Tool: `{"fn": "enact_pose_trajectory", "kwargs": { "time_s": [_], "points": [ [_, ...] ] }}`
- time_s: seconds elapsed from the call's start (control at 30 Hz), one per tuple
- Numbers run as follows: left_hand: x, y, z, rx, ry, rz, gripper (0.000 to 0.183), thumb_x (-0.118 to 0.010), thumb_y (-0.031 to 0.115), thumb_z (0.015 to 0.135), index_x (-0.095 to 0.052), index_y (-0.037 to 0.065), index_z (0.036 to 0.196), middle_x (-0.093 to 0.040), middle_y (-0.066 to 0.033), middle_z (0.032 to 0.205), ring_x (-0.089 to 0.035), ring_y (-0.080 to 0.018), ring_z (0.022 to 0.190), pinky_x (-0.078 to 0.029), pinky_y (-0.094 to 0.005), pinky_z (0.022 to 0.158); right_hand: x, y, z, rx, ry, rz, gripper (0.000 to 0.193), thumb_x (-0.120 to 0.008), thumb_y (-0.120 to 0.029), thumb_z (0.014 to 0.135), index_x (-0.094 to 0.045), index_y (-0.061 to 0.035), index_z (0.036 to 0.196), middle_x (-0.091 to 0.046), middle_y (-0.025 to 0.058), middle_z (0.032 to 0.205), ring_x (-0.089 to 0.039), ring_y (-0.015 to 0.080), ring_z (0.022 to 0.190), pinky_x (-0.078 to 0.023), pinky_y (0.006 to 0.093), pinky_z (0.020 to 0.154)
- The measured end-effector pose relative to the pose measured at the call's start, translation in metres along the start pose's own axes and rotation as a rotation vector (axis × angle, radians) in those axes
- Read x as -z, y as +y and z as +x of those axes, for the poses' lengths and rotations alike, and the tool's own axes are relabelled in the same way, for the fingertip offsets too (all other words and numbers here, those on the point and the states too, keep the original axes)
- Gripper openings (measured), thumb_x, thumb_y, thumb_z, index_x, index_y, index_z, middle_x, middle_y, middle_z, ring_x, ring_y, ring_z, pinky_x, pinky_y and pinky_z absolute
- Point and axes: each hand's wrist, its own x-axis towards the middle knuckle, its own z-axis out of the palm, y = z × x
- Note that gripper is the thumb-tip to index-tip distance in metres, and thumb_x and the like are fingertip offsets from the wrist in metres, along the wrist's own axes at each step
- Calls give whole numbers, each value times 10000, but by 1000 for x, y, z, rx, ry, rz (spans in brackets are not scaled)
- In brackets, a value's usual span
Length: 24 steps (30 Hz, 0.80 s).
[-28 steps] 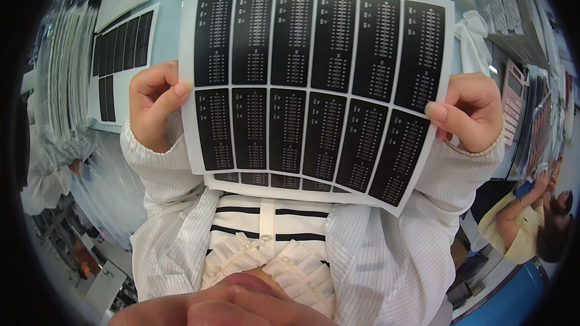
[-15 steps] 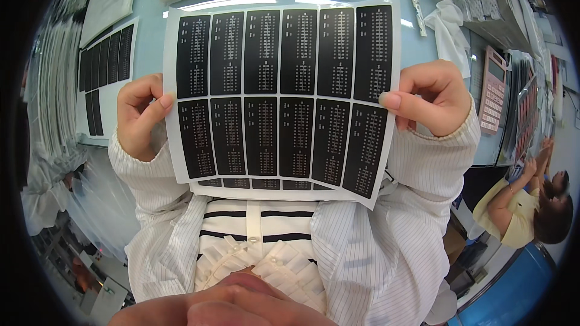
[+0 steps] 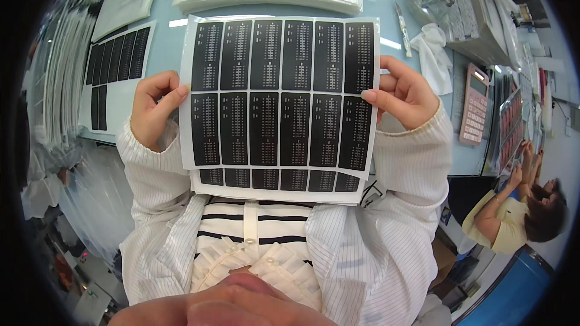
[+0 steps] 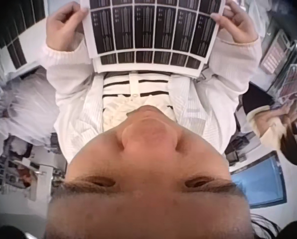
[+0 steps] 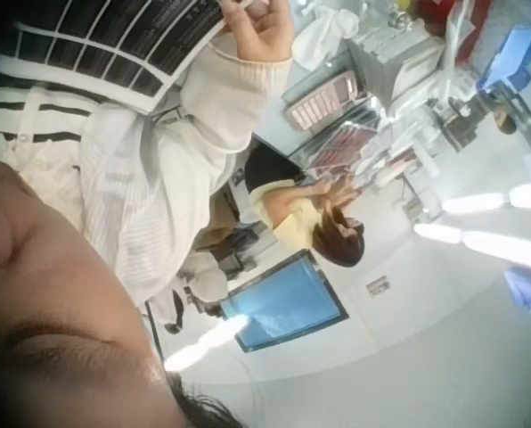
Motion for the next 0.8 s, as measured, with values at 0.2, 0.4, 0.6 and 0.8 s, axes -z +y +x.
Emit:
{"fn": "enact_pose_trajectory", "kwargs": {
  "time_s": [0.2, 0.4, 0.6, 0.8],
  "points": [
    [-1, 1, 3, 24, 105, -28, 438, -482, 308, 885, -496, 11, 565, -425, 20, 526, -326, -54, 530, -268, -215, 508, 8, 7, 2, 163, 144, 36, 460, -513, -13, 827, -334, 30, 1248, -619, 72, 897, -588, 84, 742, -433, 180, 626],
    [-1, 4, 1, 50, 219, -224, 466, -443, 353, 900, -514, 13, 588, -405, 23, 540, -331, -61, 535, -269, -205, 508, 44, -6, 36, 342, 205, 164, 463, -515, 11, 828, -338, 20, 1256, -612, 101, 936, -599, 126, 794, -479, 231, 715],
    [-4, 3, 3, -37, 251, -204, 422, -474, 327, 889, -535, 19, 607, -398, 24, 532, -336, -61, 531, -266, -206, 500, 73, -45, 101, 478, 122, 201, 415, -515, 7, 834, -382, 6, 1227, -601, 123, 984, -594, 152, 891, -475, 262, 797],
    [-6, 4, 3, -70, 238, -102, 355, -517, 273, 871, -580, 13, 637, -395, 21, 499, -329, -59, 497, -271, -222, 472, 79, -51, 160, 369, 259, 264, 341, -512, 17, 831, -446, 28, 1165, -594, 122, 1012, -596, 170, 884, -485, 269, 787]
  ]
}}
